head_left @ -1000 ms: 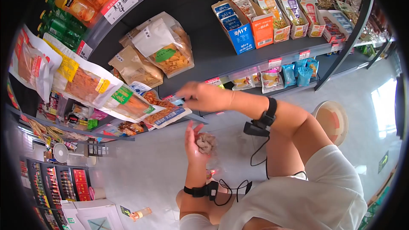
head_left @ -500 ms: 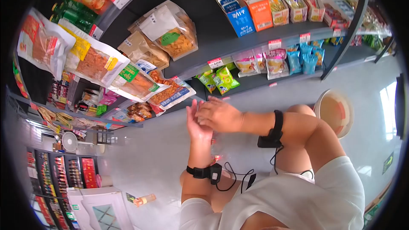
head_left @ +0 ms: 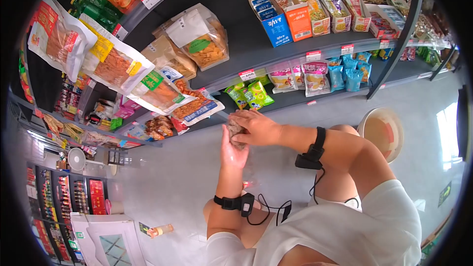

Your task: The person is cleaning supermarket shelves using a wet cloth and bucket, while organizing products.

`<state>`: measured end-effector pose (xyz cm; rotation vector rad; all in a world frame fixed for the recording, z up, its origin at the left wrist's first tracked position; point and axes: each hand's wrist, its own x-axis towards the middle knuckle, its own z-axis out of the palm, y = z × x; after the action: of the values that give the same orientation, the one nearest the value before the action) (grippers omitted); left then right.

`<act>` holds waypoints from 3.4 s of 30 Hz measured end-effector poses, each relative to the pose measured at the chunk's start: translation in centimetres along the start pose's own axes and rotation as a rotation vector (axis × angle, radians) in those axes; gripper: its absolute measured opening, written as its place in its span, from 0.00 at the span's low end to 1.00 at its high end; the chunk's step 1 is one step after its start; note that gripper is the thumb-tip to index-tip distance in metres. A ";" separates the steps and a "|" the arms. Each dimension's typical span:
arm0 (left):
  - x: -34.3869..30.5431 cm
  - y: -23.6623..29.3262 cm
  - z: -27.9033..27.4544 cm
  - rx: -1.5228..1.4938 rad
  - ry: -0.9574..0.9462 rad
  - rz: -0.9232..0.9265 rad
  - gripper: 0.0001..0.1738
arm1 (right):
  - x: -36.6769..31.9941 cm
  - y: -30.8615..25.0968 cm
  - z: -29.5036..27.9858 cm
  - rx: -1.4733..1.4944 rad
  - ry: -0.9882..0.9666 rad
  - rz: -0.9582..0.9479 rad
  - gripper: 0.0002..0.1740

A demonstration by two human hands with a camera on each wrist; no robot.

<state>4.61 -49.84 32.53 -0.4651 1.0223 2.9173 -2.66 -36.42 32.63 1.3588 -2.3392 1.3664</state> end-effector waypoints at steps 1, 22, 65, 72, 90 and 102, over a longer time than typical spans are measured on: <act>0.1 0.4 -0.4 -0.012 -0.022 0.007 0.27 | 0.0 -0.3 -0.3 0.033 -0.082 0.060 0.40; -2.7 -0.7 1.7 -0.040 0.288 0.067 0.11 | -3.4 -1.0 -3.0 0.287 -0.121 0.059 0.35; 1.8 3.8 0.6 0.124 0.235 0.168 0.18 | 35.8 18.8 -11.8 -0.231 0.639 0.366 0.17; 2.9 2.8 0.9 0.152 0.255 0.178 0.19 | 35.0 19.1 -12.5 -0.253 0.862 0.398 0.22; 4.0 1.3 0.3 0.179 0.266 0.169 0.18 | 24.4 10.7 -8.5 -0.217 0.530 0.147 0.16; 4.2 1.0 0.2 0.169 0.313 0.154 0.19 | 26.7 5.6 -4.9 -0.059 0.385 -0.252 0.16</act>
<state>0.48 -50.84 32.13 -0.8930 1.3851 2.9123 -24.20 -48.84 44.95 1.1980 -1.8774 1.3312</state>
